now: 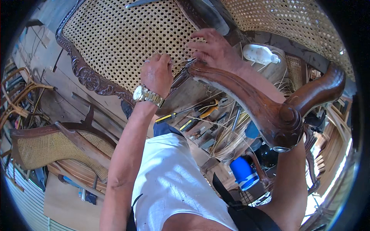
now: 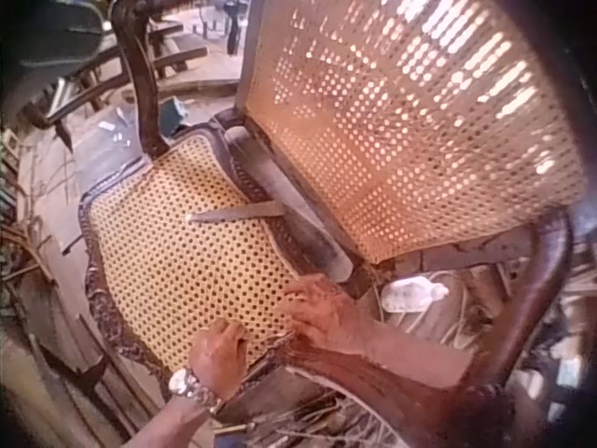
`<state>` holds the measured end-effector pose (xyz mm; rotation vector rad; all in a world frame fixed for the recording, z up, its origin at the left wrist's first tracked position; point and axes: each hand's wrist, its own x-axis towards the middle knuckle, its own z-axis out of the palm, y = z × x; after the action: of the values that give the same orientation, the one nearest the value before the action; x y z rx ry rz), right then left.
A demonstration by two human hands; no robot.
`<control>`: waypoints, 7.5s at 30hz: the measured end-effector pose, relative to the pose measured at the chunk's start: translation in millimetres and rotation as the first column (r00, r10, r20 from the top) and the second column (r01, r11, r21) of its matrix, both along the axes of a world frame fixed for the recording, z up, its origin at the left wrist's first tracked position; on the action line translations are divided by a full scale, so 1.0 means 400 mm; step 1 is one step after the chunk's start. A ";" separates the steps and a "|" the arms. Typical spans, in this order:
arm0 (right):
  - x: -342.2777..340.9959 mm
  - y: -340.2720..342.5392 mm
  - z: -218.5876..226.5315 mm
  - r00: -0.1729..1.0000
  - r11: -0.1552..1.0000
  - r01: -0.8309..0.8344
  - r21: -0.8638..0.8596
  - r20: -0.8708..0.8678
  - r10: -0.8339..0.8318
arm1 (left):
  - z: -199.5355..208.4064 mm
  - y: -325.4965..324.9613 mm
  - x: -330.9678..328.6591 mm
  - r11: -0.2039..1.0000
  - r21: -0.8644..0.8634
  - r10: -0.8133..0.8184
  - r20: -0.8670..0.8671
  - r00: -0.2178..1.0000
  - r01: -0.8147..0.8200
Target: The person is repairing the rattan seat of a wooden chair using various tools like a hammer, pliers, and a screwdriver.
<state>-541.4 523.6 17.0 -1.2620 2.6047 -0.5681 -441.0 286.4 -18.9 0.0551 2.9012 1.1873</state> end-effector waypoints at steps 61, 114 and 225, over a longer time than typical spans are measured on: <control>-0.016 0.016 0.025 0.903 0.966 0.245 -0.077 0.381 -0.198 | -0.005 0.051 0.136 0.990 0.002 0.144 -0.093 0.985 -0.144; 1.033 0.746 -0.166 -0.223 -0.337 0.838 0.430 -0.294 -0.929 | 0.024 -0.605 0.709 0.574 0.405 0.271 0.726 0.632 -0.711; 0.566 0.178 0.003 -0.014 -0.120 0.993 -0.002 0.991 -0.132 | 0.017 0.073 0.044 0.997 0.021 0.071 0.060 0.996 -0.072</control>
<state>-315.1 594.7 18.4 0.9332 1.5917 -2.2554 -423.5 315.4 -12.0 -0.0828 2.8610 1.2104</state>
